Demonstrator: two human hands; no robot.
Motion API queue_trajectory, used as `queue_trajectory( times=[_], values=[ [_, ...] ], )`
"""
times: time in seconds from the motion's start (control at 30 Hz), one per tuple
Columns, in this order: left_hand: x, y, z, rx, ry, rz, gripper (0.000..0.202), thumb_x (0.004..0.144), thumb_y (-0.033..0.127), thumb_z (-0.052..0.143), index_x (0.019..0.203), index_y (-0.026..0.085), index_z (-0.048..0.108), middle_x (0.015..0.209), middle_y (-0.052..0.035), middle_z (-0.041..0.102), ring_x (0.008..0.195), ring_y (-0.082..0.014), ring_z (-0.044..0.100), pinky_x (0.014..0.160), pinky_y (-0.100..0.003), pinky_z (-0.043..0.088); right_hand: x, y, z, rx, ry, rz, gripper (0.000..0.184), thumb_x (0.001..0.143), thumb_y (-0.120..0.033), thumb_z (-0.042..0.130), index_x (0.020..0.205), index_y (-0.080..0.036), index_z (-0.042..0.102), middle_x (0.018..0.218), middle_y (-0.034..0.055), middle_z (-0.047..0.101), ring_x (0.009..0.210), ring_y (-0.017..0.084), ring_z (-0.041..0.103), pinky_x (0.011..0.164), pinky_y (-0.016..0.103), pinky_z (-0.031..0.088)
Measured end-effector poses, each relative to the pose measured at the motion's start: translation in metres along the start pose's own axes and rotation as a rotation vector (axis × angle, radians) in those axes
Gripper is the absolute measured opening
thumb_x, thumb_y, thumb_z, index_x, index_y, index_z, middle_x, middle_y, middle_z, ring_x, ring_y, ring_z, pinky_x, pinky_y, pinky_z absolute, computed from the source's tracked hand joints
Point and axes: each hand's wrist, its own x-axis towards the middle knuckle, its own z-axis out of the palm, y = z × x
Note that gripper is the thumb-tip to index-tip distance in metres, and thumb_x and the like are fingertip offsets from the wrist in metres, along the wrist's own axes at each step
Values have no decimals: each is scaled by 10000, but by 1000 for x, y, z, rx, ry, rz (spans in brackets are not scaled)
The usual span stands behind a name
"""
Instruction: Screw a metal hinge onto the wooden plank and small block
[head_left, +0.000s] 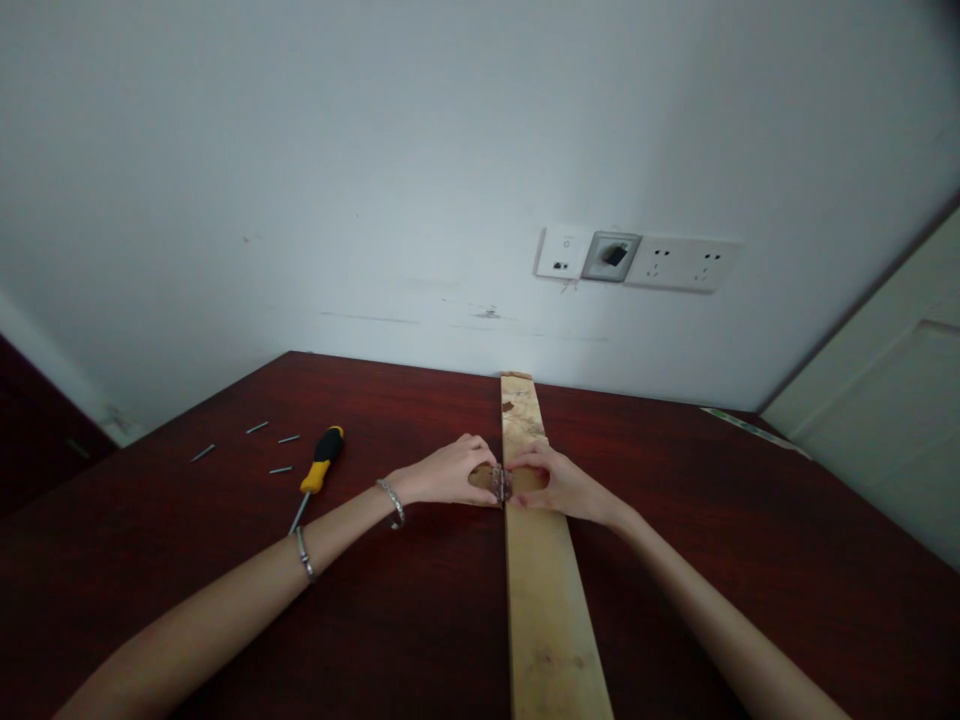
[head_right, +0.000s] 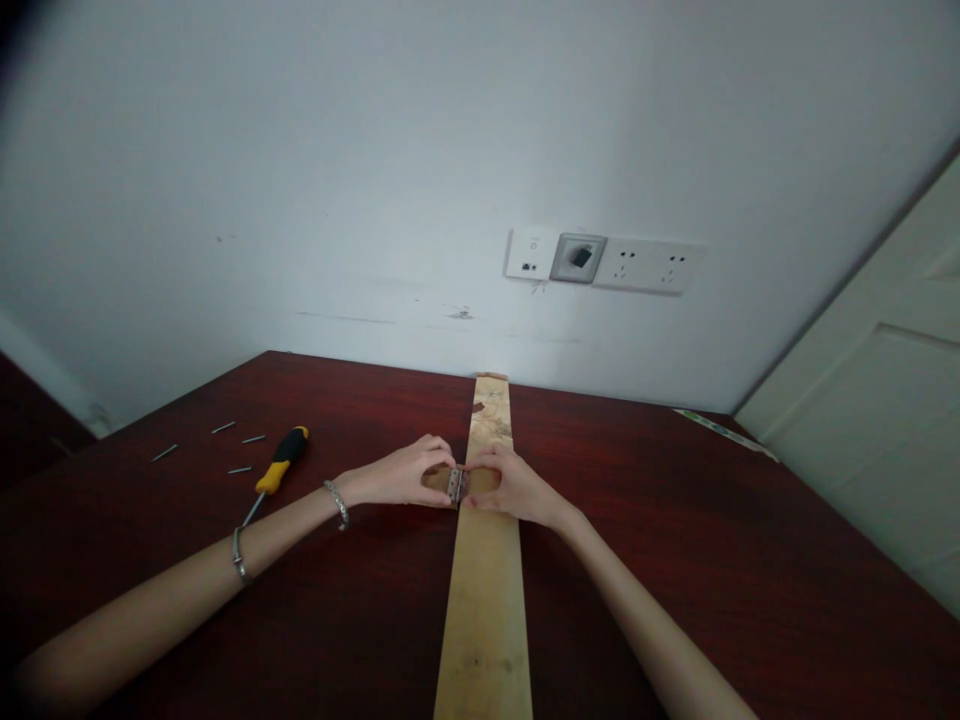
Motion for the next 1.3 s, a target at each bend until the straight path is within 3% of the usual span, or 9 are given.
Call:
queue_trajectory(
  times=[0.13, 0.3, 0.6, 1.3],
  values=[
    [0, -3, 1, -9, 1, 3, 419, 733, 433, 725, 1042, 176, 605, 1090, -76, 541, 1060, -234, 482, 912, -333, 424, 0, -4, 0, -4, 17, 1, 368, 684, -404, 766, 997, -222, 702, 1020, 55, 593, 948, 216, 566, 864, 374, 462],
    [0, -6, 3, -73, -6, 14, 440, 743, 433, 717, 1073, 171, 591, 1118, -80, 522, 1063, -220, 489, 936, -328, 416, 1, -3, 0, -17, 9, -2, 302, 682, -326, 767, 957, -217, 706, 1049, 58, 594, 954, 215, 572, 892, 382, 457],
    [1, -7, 4, -46, -30, 31, 415, 748, 429, 718, 1056, 174, 612, 1103, -81, 541, 1060, -228, 493, 920, -334, 415, 0, -5, -3, -56, -18, -11, 368, 676, -344, 773, 1009, -212, 692, 1043, 59, 586, 981, 214, 568, 914, 374, 454],
    [2, -8, 7, -11, -20, 26, 429, 758, 452, 702, 1069, 174, 601, 1084, -70, 552, 1013, -216, 530, 900, -310, 425, 1, -4, -5, -45, -21, -34, 311, 685, -338, 766, 956, -206, 691, 1042, 58, 616, 959, 214, 582, 874, 359, 462]
  ],
)
